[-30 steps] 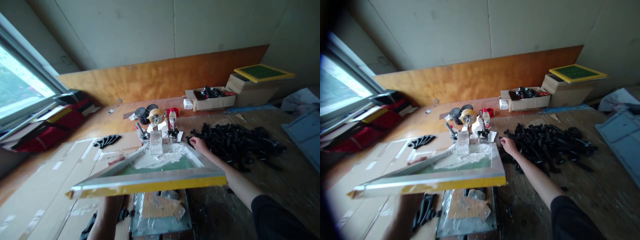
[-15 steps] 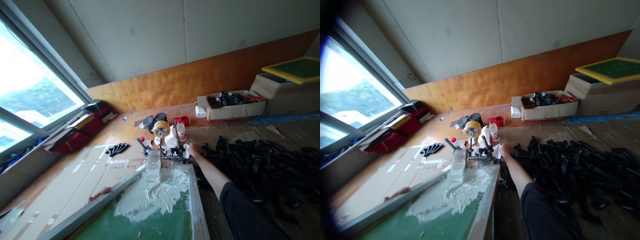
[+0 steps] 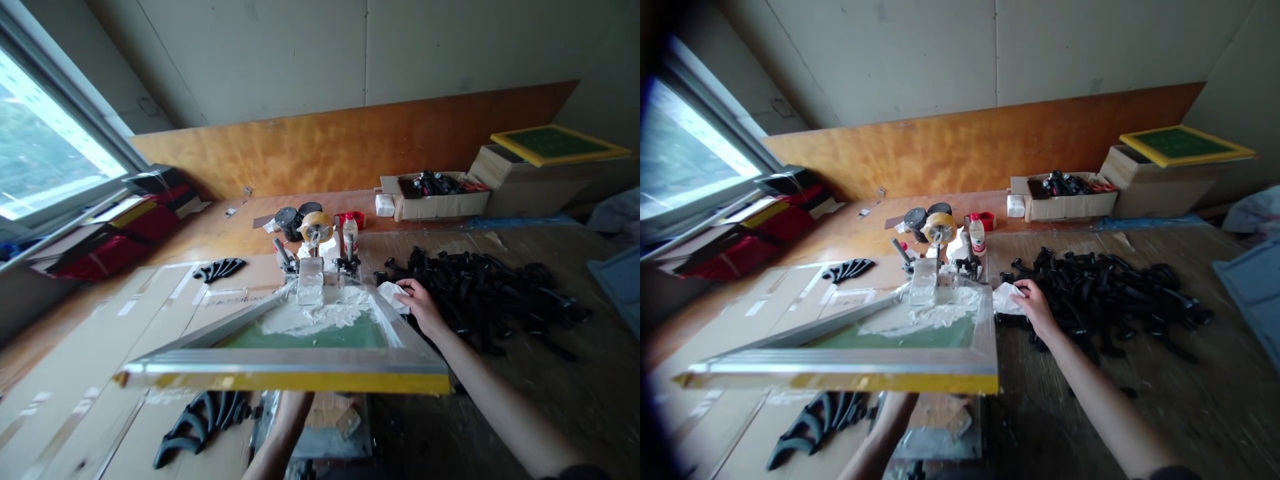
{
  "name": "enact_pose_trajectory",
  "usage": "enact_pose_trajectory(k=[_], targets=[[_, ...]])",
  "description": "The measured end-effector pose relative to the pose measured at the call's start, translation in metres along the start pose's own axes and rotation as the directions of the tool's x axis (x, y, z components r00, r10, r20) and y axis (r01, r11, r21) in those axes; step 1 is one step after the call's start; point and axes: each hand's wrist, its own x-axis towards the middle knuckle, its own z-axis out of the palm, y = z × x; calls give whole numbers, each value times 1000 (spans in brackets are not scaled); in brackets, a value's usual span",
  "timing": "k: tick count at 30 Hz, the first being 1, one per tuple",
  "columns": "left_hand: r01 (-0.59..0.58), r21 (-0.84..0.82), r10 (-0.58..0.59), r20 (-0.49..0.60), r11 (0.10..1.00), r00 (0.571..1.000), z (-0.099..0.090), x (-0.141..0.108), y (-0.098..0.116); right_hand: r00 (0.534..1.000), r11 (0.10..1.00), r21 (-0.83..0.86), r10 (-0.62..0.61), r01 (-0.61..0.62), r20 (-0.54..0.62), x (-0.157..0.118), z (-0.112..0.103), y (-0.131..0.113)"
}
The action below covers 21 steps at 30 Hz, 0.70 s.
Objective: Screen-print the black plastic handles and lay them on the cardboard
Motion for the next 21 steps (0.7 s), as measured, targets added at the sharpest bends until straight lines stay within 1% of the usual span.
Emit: enact_pose_trajectory(k=[2, 4, 6, 8, 9, 11, 13, 15, 16, 18, 21], targets=[[21, -71, -14, 88, 997, 996, 16, -12, 3, 998, 999, 40, -3, 0, 59, -48, 13, -8], [8, -184, 28, 189, 983, 981, 26, -23, 9, 994, 997, 81, -5, -4, 107, -88, 32, -14], [-30, -301, 110, 254, 953, 961, 28, -32, 14, 985, 993, 115, -14, -6, 172, -117, 53, -21], [-46, -381, 164, 285, 923, 944, 22, -40, 15, 966, 993, 119, -40, 9, 256, -136, 71, -27], [-35, -407, 164, 287, 913, 944, 17, -43, 13, 953, 994, 111, -51, 18, 299, -143, 78, -29], [10, -442, 122, 270, 897, 955, 6, -48, 8, 930, 996, 77, -65, 40, 362, -151, 88, -34], [66, -484, 58, 236, 873, 970, -4, -50, 0, 914, 997, 22, -77, 75, 398, -156, 94, -38], [128, -558, -7, 214, 820, 977, -11, -50, -9, 904, 989, -56, -99, 134, 416, -159, 96, -41], [166, -608, -38, 219, 777, 975, -13, -49, -13, 899, 980, -101, -112, 170, 424, -160, 97, -42], [255, -710, -95, 258, 656, 961, -15, -45, -21, 889, 954, -182, -139, 238, 436, -164, 99, -44], [349, -817, -137, 323, 459, 936, -14, -40, -29, 893, 933, -232, -159, 276, 420, -168, 103, -47]])
